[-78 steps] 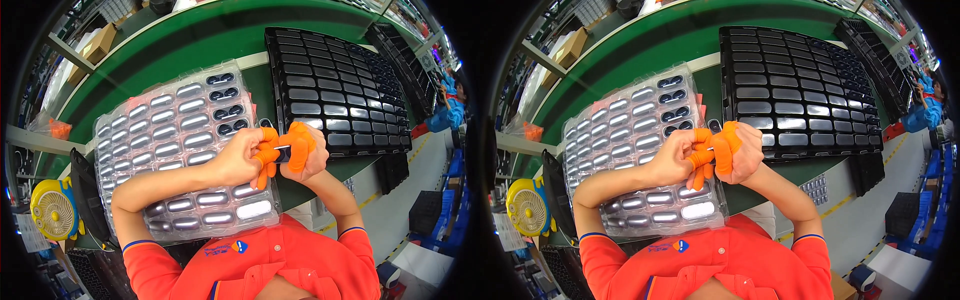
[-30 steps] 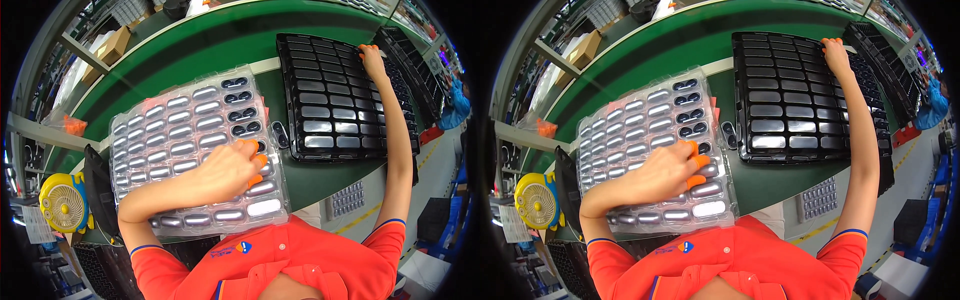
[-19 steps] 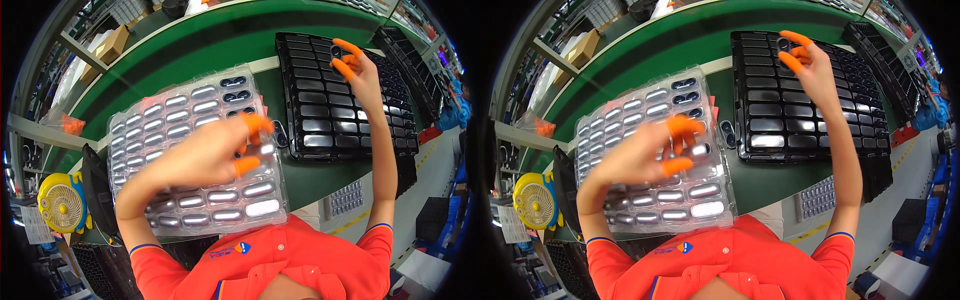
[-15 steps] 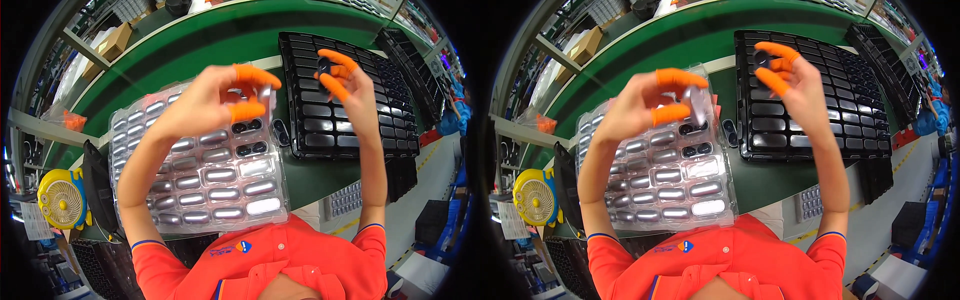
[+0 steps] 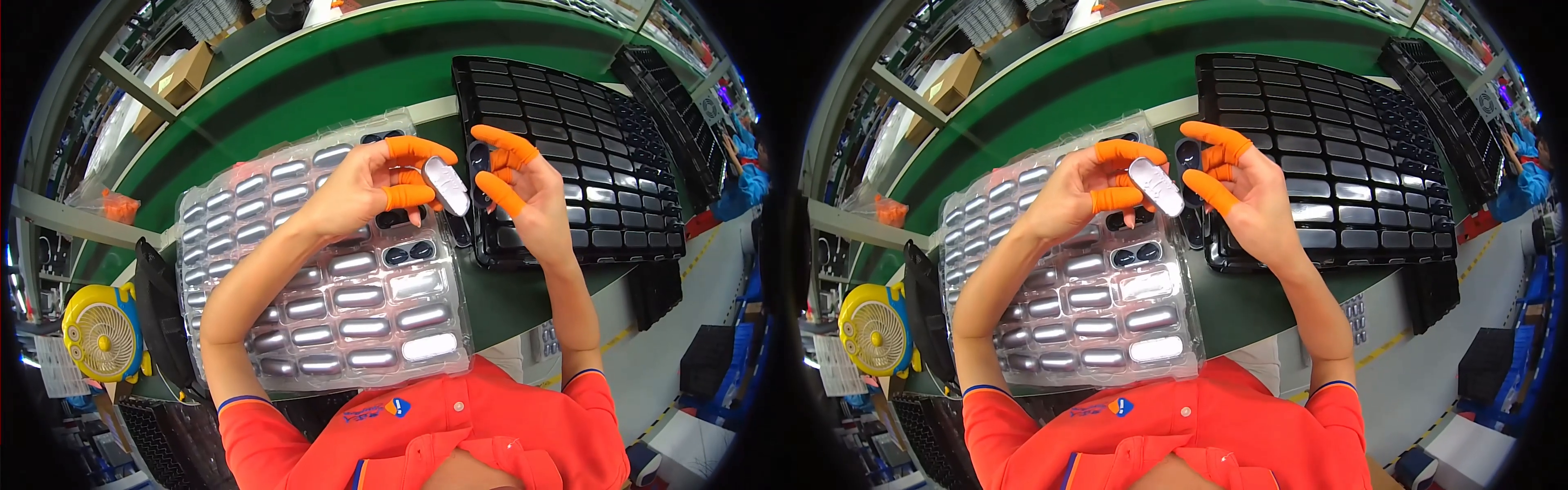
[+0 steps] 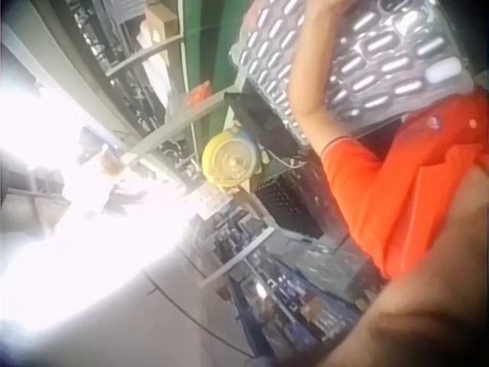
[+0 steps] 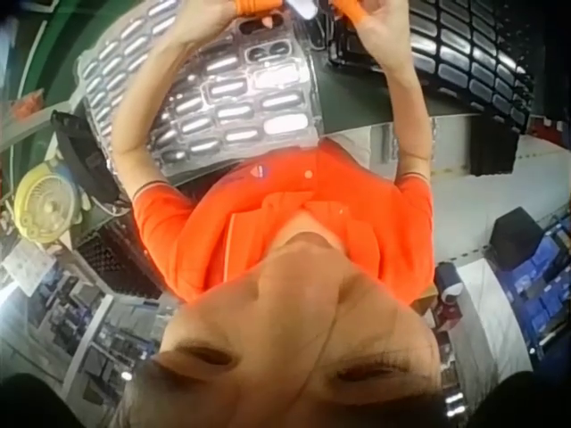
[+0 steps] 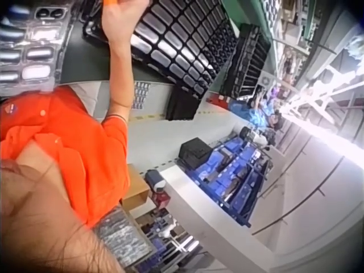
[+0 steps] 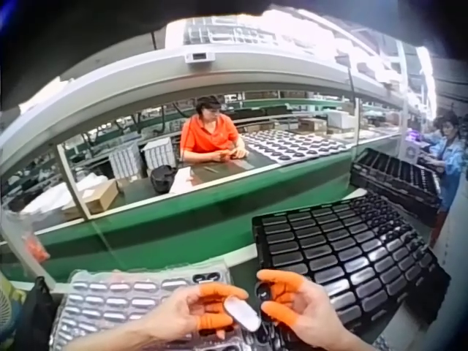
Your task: The person sorts small electronic components by hand, placing them into a component tray on an assembly line.
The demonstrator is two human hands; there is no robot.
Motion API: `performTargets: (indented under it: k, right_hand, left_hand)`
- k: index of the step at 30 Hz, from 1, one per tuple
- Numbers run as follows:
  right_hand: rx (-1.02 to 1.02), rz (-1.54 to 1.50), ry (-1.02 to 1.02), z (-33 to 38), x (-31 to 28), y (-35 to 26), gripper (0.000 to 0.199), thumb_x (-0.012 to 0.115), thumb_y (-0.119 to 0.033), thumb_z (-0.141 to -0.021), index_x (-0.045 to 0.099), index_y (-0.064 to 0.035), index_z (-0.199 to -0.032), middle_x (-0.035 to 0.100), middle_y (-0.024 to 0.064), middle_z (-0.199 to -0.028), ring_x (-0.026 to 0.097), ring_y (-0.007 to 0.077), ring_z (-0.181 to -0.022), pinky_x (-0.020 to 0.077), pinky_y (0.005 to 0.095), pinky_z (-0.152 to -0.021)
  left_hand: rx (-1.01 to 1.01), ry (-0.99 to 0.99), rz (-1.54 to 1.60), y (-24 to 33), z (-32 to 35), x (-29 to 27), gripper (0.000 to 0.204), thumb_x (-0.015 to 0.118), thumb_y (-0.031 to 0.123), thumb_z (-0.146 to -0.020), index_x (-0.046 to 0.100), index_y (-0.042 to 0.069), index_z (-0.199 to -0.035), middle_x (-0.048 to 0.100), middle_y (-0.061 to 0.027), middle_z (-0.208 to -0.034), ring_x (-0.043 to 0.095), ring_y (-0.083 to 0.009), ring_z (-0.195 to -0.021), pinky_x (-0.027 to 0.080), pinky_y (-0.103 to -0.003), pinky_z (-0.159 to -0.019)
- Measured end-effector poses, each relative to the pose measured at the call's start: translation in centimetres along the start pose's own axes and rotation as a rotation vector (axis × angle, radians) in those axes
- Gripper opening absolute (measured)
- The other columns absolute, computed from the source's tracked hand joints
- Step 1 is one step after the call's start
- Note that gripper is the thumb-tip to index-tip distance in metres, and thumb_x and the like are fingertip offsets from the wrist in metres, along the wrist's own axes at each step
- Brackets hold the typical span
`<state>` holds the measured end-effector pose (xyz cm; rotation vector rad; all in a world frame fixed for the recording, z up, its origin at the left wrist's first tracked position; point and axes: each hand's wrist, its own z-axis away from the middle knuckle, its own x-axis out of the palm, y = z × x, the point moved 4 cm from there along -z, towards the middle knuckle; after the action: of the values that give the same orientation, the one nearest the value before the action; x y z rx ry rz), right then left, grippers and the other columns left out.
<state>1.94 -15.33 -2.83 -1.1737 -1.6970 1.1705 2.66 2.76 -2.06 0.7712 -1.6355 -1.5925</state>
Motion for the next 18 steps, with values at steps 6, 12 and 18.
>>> performTargets:
  k: [6,12,18]
  right_hand:
    - [0.004,0.016,-0.050,0.1,0.2,0.1,0.042,0.061,0.002,-0.080,0.050,0.0010,-0.121,0.055,0.0021,-0.088,0.053,0.0075,-0.073,0.0439,0.0190,-0.057]
    - [0.002,-0.005,-0.052,0.5,0.1,-0.2,0.043,0.062,0.004,-0.079,0.050,0.0017,-0.120,0.055,0.0024,-0.088,0.054,0.0081,-0.074,0.0458,0.0192,-0.057]
    - [-0.006,-0.076,-0.024,0.5,-0.1,-0.4,0.040,0.062,0.004,-0.079,0.050,0.0013,-0.117,0.056,0.0040,-0.089,0.056,0.0093,-0.076,0.0467,0.0200,-0.060]
  left_hand:
    - [0.038,-0.014,0.023,-0.1,0.1,-0.1,0.034,0.059,0.003,-0.083,0.052,0.001,-0.116,0.058,-0.0103,-0.106,0.060,-0.0167,-0.083,0.052,-0.026,-0.063]
    - [-0.036,-0.073,-0.018,0.2,0.3,-0.1,0.031,0.060,0.004,-0.083,0.053,-0.001,-0.113,0.056,-0.0142,-0.111,0.062,-0.0197,-0.086,0.053,-0.028,-0.065]
    - [-0.082,-0.053,0.426,-1.1,-0.2,-0.2,0.034,0.061,0.008,-0.083,0.051,-0.002,-0.113,0.052,-0.0185,-0.117,0.062,-0.0249,-0.089,0.055,-0.033,-0.071]
